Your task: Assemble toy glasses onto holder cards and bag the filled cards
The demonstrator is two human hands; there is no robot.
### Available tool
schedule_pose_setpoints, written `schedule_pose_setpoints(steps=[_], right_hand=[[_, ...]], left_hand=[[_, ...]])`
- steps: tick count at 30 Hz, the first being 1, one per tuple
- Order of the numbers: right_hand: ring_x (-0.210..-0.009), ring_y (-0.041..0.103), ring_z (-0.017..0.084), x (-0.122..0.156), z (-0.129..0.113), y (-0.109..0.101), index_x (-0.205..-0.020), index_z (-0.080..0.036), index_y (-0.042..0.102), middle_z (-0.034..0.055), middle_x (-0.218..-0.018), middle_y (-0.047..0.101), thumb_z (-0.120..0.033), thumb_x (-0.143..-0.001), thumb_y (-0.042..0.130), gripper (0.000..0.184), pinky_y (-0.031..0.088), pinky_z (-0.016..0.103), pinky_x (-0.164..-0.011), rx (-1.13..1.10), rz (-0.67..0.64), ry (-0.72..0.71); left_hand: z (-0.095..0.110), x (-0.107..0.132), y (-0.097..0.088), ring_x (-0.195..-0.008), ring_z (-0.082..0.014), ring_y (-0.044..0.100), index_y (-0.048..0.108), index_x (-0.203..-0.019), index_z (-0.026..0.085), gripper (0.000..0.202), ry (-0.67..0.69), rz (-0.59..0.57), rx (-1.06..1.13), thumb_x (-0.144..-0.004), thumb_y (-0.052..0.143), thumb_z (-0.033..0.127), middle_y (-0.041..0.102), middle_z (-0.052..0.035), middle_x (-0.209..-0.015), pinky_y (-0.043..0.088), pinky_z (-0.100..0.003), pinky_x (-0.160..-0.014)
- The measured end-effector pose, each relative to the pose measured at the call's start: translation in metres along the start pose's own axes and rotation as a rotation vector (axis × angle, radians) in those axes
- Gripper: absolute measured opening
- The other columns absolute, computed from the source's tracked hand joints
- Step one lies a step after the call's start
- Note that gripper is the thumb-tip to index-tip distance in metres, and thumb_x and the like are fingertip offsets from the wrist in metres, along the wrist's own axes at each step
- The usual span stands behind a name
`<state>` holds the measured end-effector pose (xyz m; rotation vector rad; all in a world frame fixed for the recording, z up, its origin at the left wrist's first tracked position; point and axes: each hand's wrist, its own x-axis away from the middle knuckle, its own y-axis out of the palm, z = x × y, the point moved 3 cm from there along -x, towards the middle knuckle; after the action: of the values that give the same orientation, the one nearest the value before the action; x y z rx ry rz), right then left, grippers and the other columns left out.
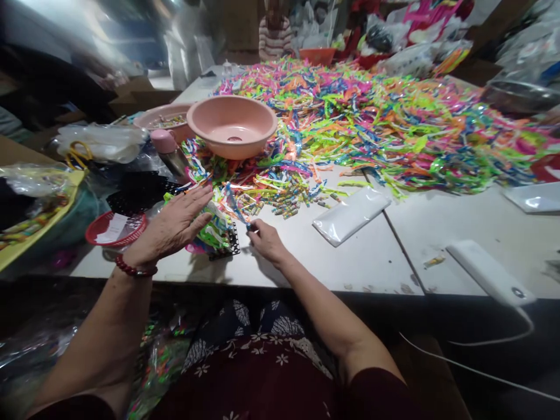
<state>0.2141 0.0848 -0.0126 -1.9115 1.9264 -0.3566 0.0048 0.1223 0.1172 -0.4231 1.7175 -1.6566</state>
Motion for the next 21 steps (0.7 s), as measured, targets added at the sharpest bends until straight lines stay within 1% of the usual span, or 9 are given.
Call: schedule_pose_setpoints(steps=[1,3,5,8,11,13,16,19,21], right_hand=[[-0.065,0.058,0.012,-0.003,-0.004,0.010,-0.094,-0.022,0.055,-0.0026,-0.079,0.063,-0.027,-0.086,0.052,0.011,0.045,0.025,-0.066,-0.061,-0.016,-0.012],[-0.067,0.057,0.013,-0.009,-0.008,0.026,-0.090,-0.022,0.053,-0.0034,-0.077,0.062,-0.026,-0.083,0.053,0.009,0.043,0.025,-0.065,-0.089,-0.012,-0.041],[-0.070,0.054,0.013,-0.013,-0.006,0.037,-0.089,-0.021,0.053,-0.0030,-0.077,0.060,-0.025,-0.082,0.054,0.008,0.041,0.025,-0.067,-0.026,0.013,-0.075],[-0.071,0.051,0.014,-0.017,0.001,0.047,-0.088,-0.021,0.052,-0.0017,-0.077,0.059,-0.024,-0.082,0.052,0.006,0.039,0.026,-0.068,0.092,0.024,-0.112],[-0.073,0.049,0.015,-0.018,0.004,0.052,-0.090,-0.021,0.051,0.0003,-0.082,0.059,-0.023,-0.083,0.050,0.008,0.038,0.026,-0.069,0.180,-0.011,-0.152],[-0.073,0.048,0.016,-0.019,0.002,0.054,-0.094,-0.020,0.051,0.0017,-0.085,0.060,-0.022,-0.084,0.049,0.010,0.038,0.027,-0.069,0.238,-0.035,-0.177],[-0.072,0.046,0.016,-0.020,-0.004,0.054,-0.097,-0.019,0.052,0.0030,-0.085,0.060,-0.022,-0.084,0.050,0.014,0.038,0.027,-0.068,0.323,-0.056,-0.174],[-0.074,0.047,0.017,-0.022,-0.008,0.052,-0.101,-0.019,0.054,0.0035,-0.088,0.061,-0.021,-0.083,0.051,0.018,0.039,0.028,-0.070,0.333,-0.062,-0.200],[-0.076,0.049,0.017,-0.022,-0.009,0.051,-0.104,-0.019,0.054,0.0037,-0.091,0.062,-0.019,-0.082,0.051,0.022,0.040,0.028,-0.073,0.300,-0.071,-0.252]], left_hand=[[0.000,0.000,0.000,-0.145,-0.0216,0.027,0.035,-0.149,0.017,0.065,-0.001,-0.004,-0.002,-0.102,0.018,0.058,0.032,-0.0049,-0.155,0.021,-0.044,-0.121],[0.001,0.000,0.000,-0.144,-0.0216,0.028,0.034,-0.149,0.017,0.066,-0.001,-0.008,-0.009,-0.102,0.017,0.059,0.032,-0.0054,-0.155,0.021,-0.044,-0.121],[0.002,0.000,-0.001,-0.144,-0.0221,0.028,0.034,-0.150,0.016,0.066,-0.004,-0.009,-0.017,-0.102,0.016,0.059,0.032,-0.0059,-0.155,0.021,-0.044,-0.121],[0.002,0.001,0.000,-0.144,-0.0230,0.028,0.033,-0.150,0.016,0.066,-0.007,-0.008,-0.027,-0.102,0.016,0.058,0.031,-0.0060,-0.155,0.022,-0.044,-0.120],[0.001,0.002,0.001,-0.144,-0.0229,0.029,0.033,-0.150,0.017,0.064,0.001,-0.003,-0.033,-0.102,0.017,0.056,0.031,-0.0062,-0.155,0.022,-0.045,-0.120],[0.001,0.002,0.001,-0.144,-0.0225,0.029,0.033,-0.150,0.017,0.063,0.009,-0.001,-0.035,-0.103,0.018,0.056,0.032,-0.0062,-0.155,0.022,-0.044,-0.120],[0.002,0.001,0.000,-0.144,-0.0220,0.029,0.031,-0.151,0.018,0.062,0.008,0.006,-0.032,-0.103,0.019,0.055,0.032,-0.0064,-0.155,0.022,-0.043,-0.120],[0.004,0.001,-0.002,-0.143,-0.0212,0.029,0.026,-0.153,0.021,0.060,0.019,0.014,-0.021,-0.103,0.019,0.053,0.031,-0.0053,-0.155,0.023,-0.042,-0.119],[0.005,0.001,-0.003,-0.143,-0.0213,0.029,0.028,-0.152,0.023,0.057,0.028,0.009,-0.027,-0.104,0.018,0.051,0.031,-0.0047,-0.156,0.024,-0.042,-0.119]])
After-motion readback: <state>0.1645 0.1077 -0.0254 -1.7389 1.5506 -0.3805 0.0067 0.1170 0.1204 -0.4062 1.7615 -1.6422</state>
